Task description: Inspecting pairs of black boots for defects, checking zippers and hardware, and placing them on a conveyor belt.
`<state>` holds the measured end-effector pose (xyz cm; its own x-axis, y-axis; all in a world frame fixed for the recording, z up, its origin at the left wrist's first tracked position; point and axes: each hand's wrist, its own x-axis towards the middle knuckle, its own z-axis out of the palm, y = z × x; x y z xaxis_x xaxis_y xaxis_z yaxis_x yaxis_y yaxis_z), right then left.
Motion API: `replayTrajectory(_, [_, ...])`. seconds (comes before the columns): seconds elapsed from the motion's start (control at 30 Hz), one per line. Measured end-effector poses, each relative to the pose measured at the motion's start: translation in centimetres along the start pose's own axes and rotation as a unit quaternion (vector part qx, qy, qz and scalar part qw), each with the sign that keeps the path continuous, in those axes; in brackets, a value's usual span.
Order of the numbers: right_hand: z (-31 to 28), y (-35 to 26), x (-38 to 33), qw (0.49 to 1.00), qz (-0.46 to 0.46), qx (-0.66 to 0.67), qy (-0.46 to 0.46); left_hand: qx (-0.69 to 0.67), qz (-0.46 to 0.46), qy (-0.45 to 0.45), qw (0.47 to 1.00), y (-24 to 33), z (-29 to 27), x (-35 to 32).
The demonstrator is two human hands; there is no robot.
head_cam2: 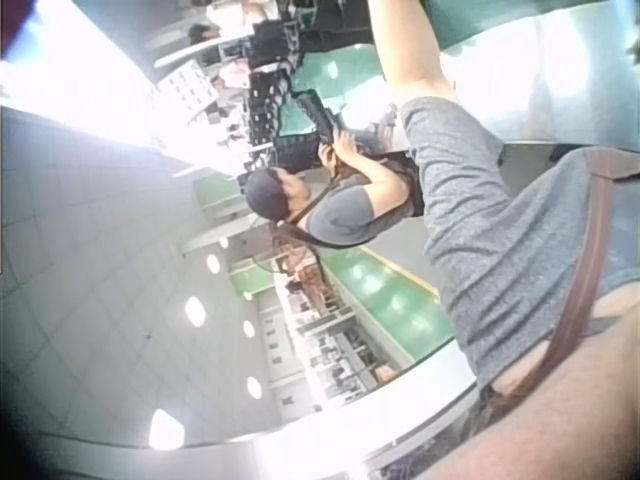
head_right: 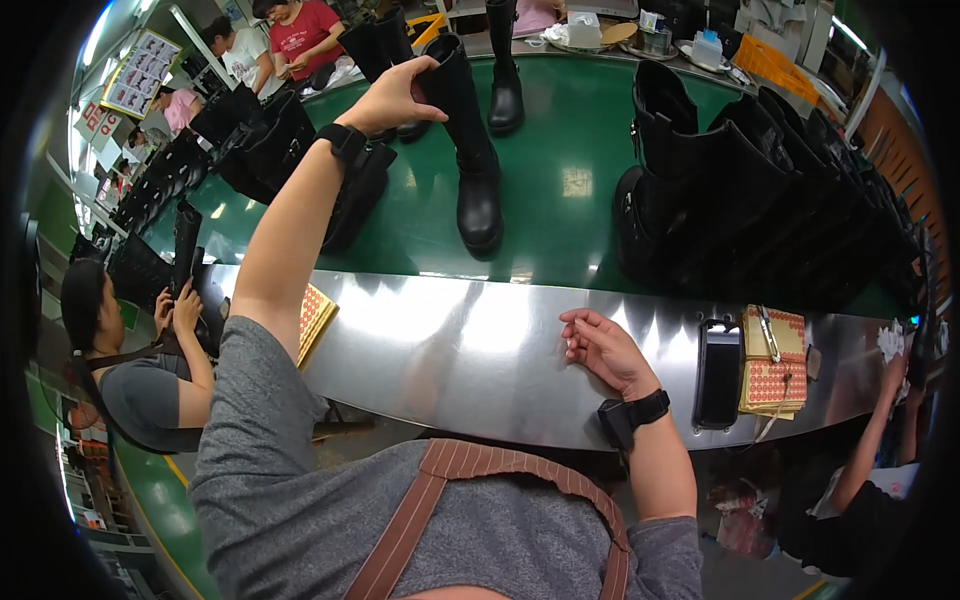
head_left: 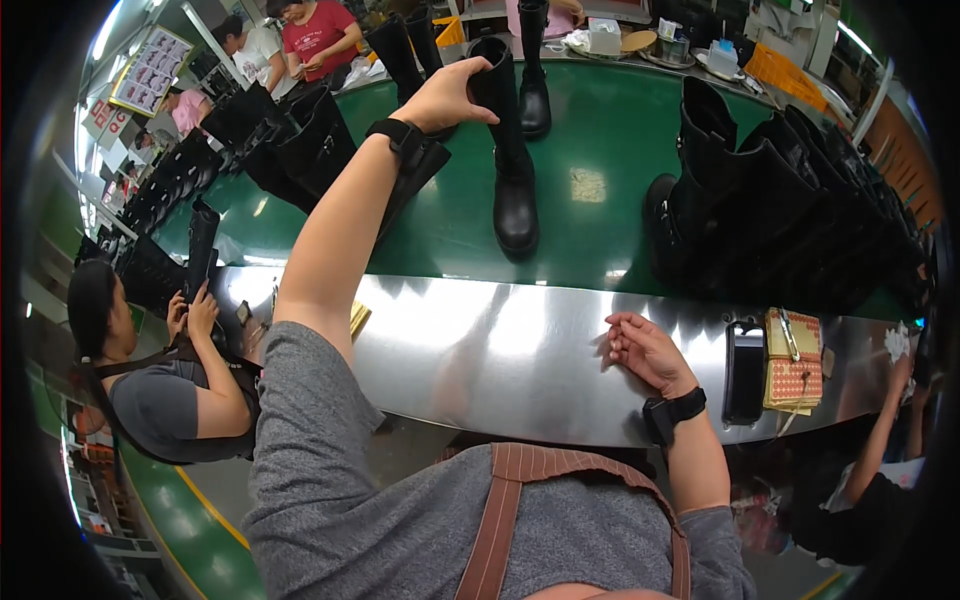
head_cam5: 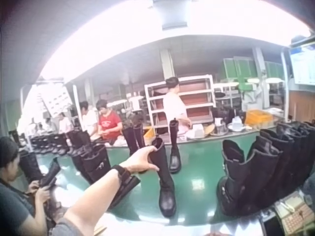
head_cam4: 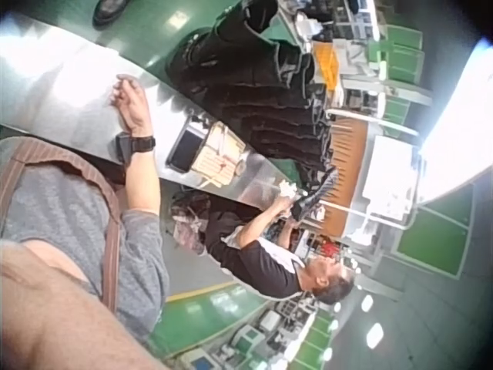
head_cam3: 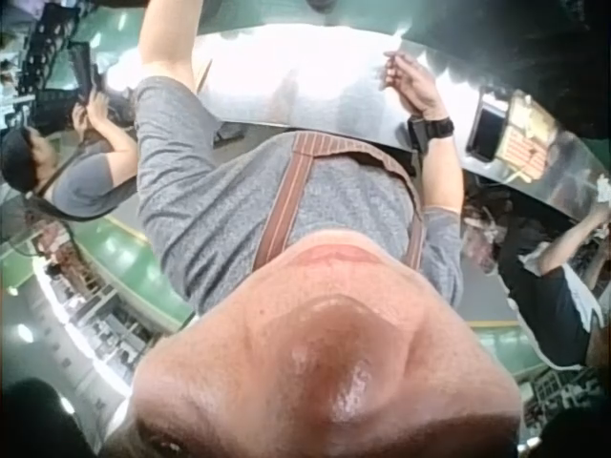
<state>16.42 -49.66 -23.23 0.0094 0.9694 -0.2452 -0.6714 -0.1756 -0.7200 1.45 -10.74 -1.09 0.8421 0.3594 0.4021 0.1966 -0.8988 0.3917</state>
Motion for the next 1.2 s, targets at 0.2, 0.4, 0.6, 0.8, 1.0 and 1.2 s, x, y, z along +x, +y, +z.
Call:
replayTrajectory(0.2, [0.0, 0.0, 0.0, 1.000, 0.002, -0.004, 0.010, 0.015, 0.040, 0.131, 0.990, -1.3, 2.4, 1.0])
replayTrajectory(0.4, [0.0, 0.0, 0.4, 1.000, 0.004, -0.001, 0.001, -0.105, -0.147, 0.239, 0.954, -5.2, 3.7, 0.9])
replayTrajectory(0.6, [-0.2, 0.0, 0.0, 1.000, 0.004, -0.001, 0.017, -0.456, -0.242, 0.148, 0.844, -3.1, 1.9, 0.0])
replayTrajectory(0.8, [0.2, -0.1, 0.1, 1.000, 0.005, -0.018, 0.013, -0.092, -0.120, 0.238, 0.959, -6.0, 3.8, -0.1])
replayTrajectory(1.0, [0.1, 0.0, 0.3, 1.000, 0.002, -0.006, 0.002, -0.147, -0.207, 0.318, 0.914, -5.6, 3.6, 0.7])
replayTrajectory(1.2, [-0.5, 0.1, 0.0, 1.000, -0.006, 0.000, 0.008, -0.005, -0.093, 0.460, 0.883, 0.8, 6.5, -4.1])
